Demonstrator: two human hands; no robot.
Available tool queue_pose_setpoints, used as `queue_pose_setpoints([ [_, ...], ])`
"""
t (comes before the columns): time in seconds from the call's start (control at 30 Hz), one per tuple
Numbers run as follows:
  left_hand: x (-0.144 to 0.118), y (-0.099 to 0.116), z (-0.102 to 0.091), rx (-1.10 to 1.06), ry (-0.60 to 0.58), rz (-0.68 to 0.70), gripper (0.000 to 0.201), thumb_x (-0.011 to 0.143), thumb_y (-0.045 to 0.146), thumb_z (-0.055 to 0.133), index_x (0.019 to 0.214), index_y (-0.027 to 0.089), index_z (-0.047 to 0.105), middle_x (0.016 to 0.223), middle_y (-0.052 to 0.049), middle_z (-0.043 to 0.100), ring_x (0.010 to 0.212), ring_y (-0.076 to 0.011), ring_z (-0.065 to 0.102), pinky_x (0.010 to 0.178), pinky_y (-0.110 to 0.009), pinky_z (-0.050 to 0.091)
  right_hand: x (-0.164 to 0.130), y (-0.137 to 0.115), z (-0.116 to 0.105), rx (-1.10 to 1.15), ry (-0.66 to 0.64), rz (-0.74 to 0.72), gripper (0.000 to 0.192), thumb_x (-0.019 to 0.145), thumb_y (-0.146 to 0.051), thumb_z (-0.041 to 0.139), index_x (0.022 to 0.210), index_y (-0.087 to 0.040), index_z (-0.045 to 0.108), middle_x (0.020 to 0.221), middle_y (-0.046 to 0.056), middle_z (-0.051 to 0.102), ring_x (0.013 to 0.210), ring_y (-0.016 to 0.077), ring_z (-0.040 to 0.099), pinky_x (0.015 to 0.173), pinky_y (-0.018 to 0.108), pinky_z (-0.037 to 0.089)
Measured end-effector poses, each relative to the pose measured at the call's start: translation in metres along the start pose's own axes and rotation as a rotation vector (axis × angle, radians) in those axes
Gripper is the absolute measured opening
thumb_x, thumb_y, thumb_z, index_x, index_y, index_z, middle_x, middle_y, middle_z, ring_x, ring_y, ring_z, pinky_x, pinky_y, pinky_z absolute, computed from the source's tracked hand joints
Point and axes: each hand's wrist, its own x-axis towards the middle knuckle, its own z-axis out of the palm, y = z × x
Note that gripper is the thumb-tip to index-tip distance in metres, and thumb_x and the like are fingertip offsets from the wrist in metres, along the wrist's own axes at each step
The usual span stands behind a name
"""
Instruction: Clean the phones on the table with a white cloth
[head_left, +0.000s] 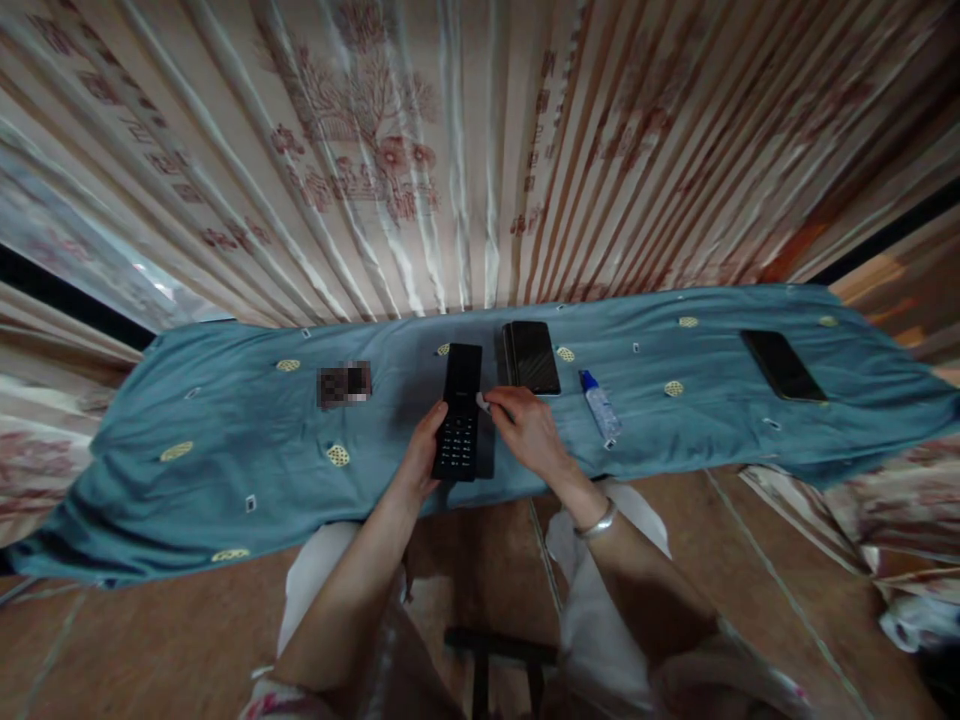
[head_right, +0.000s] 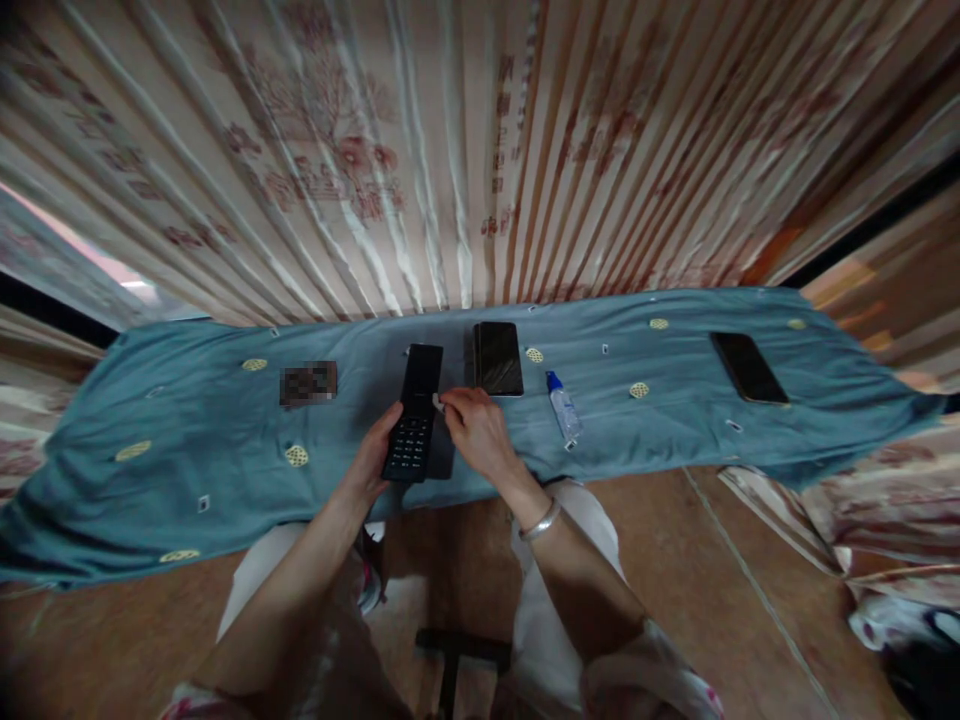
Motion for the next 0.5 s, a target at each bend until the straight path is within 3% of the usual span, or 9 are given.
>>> queue_pose_setpoints([
  [0.17,-0.003,-0.001,0.007,-0.082,-0.011,-0.173,0.031,0.092,0.038,0.048,0.088,0.011,0.065,0.07,-0.004,0.066,0.057,-0.0129,0.061,0.059,-0.025,0.05,-0.002,-0.01,0.006,-0.279,-0.096,-0.124,0.027,0.09,-0.009,0.044,0.098,-0.015,0.069,0.096,0.01,0.069,0.09,0.0239,0.057,0.085,0.037,0.048],
  [0.37,-0.007,-0.001,0.007,-0.078,-0.001,-0.075,0.028,0.086,0.041,0.058,0.09,0.014,0.062,0.072,-0.001,0.065,0.059,-0.013,0.062,0.063,-0.027,0.052,-0.003,-0.02,0.017,-0.384,-0.119,-0.163,0.026,0.087,-0.008,0.049,0.105,-0.013,0.067,0.102,0.012,0.065,0.096,0.0263,0.052,0.085,0.037,0.049],
  [0.5,-0.004,-0.008,0.0,0.025,0.005,0.024,0.04,0.074,0.048,0.07,0.092,0.013,0.064,0.075,-0.001,0.066,0.068,-0.0136,0.063,0.069,-0.026,0.05,-0.004,-0.025,0.023,-0.335,-0.094,-0.19,0.026,0.088,-0.008,0.047,0.104,-0.015,0.067,0.102,0.012,0.065,0.096,0.0251,0.053,0.086,0.038,0.049],
])
